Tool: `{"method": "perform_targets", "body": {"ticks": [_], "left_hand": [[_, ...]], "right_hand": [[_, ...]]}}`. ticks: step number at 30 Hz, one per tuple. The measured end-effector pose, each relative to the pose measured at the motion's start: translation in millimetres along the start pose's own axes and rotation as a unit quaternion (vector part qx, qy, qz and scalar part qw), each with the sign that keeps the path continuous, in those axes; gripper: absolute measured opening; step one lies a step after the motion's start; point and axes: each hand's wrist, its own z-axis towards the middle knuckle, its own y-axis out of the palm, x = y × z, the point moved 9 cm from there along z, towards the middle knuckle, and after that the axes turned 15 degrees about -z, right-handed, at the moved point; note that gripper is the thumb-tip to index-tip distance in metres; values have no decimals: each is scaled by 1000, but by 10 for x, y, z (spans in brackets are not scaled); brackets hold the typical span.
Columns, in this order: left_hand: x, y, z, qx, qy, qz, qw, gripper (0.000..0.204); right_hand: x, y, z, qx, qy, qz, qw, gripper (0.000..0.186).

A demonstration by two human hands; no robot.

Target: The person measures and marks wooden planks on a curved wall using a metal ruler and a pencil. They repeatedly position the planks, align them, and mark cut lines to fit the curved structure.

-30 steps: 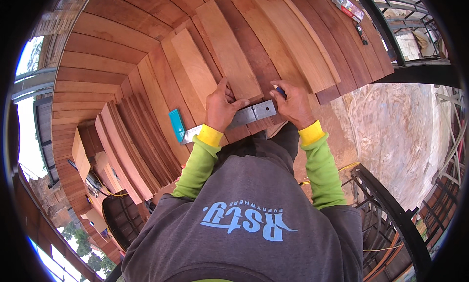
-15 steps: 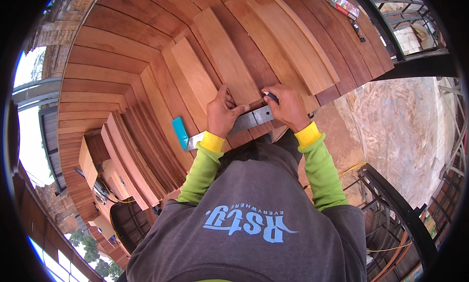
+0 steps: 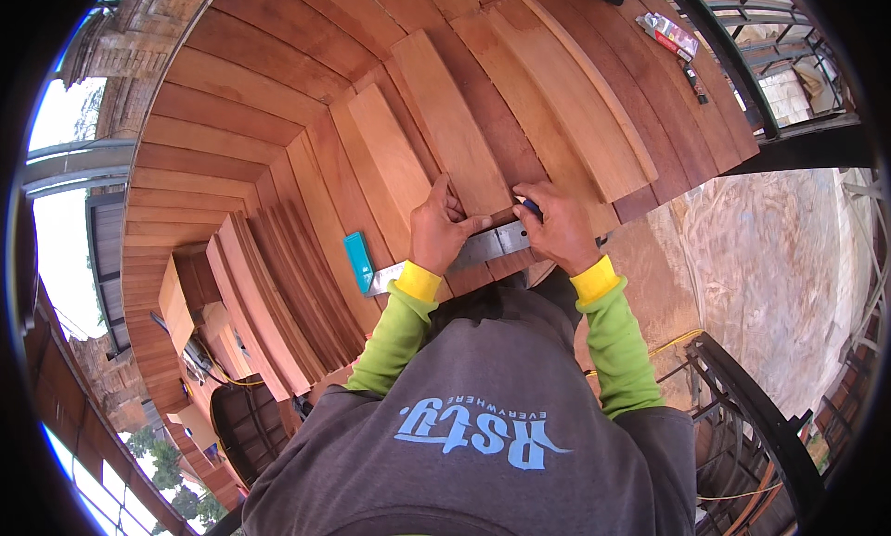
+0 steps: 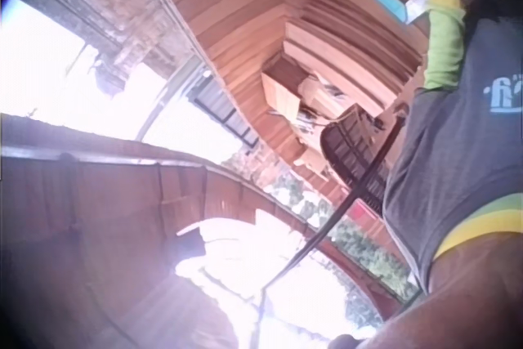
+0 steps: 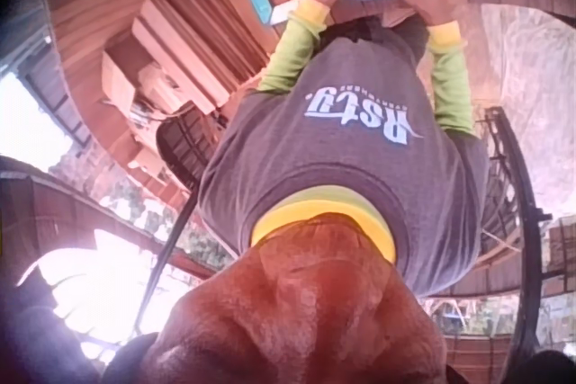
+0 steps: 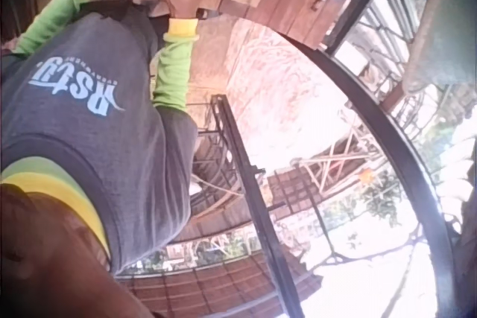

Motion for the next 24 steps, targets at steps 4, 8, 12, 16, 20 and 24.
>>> {"method": "perform_targets", "body": {"ticks": [4, 8, 12, 16, 20, 24], "left_hand": [[55, -96, -80, 34, -8, -29, 999, 80], [293, -61, -386, -30, 63, 98, 993, 65], [329, 93, -644, -83, 166, 238, 953, 54], [267, 71, -596, -61, 155, 243, 956, 48], [232, 64, -587, -67, 171, 209, 960, 47], [205, -29, -559, -74, 160, 132, 975, 44]], "right_hand": [[-38, -121, -141, -3, -25, -78, 997, 28], [-22, -171, -301, -23, 12, -138, 990, 22], [45, -100, -373, -56, 61, -148, 986, 15], [115, -48, -402, -41, 113, -29, 992, 12], [115, 8, -407, -44, 121, 6, 992, 11], [189, 132, -462, -35, 164, 122, 978, 13]]}}
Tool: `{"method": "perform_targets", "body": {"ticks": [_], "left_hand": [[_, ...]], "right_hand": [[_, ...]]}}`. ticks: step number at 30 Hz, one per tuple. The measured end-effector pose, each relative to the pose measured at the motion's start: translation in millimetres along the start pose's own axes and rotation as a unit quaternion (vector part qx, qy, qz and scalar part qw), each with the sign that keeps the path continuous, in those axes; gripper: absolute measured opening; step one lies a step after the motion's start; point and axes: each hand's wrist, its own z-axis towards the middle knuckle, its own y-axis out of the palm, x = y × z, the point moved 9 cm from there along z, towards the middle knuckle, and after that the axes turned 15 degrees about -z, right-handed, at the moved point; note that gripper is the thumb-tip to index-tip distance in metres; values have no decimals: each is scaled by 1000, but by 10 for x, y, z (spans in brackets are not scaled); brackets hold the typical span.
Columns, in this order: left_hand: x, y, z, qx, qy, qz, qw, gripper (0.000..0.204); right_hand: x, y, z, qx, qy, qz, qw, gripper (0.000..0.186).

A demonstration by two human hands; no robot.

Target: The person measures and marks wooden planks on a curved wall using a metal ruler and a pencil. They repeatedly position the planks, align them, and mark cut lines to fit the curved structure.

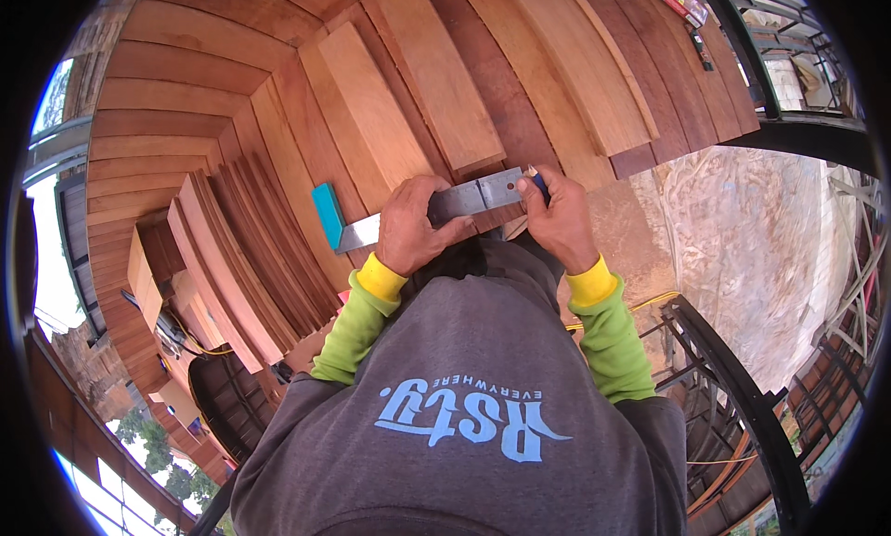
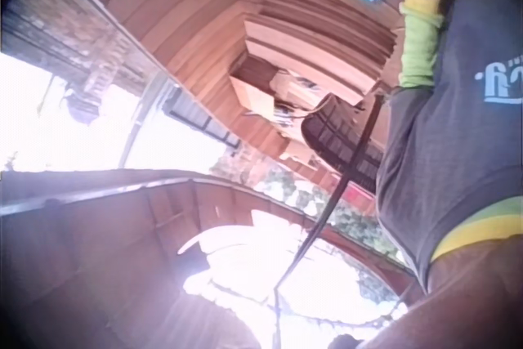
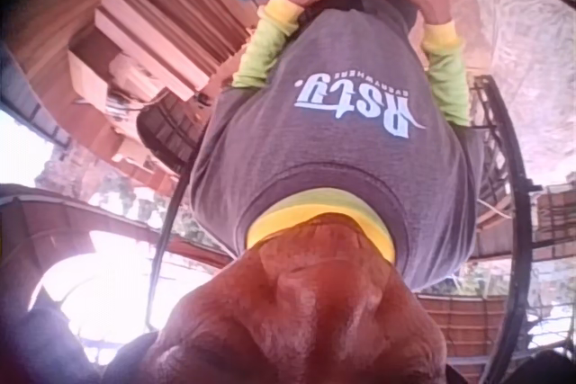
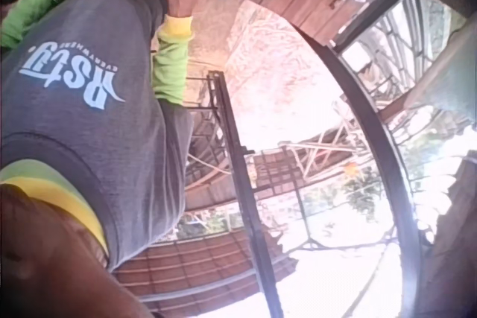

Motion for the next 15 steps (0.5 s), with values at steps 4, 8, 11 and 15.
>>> {"method": "perform_targets", "body": {"ticks": [4, 8, 11, 15], "left_hand": [[-197, -73, 31, -13, -134, -87, 987, 31], [-206, -168, 85, 45, -138, -91, 985, 20], [-205, -249, 142, 68, -131, -102, 984, 17], [-217, -295, 164, 73, -119, -115, 983, 17]], "right_hand": [[-80, 43, 3, 18, 1, 19, 1000, 16], [-83, 132, 33, 19, 13, 60, 998, 17], [-174, 144, 106, 16, -3, 47, 999, 17], [-209, 166, 161, 18, -23, 44, 999, 17]]}}
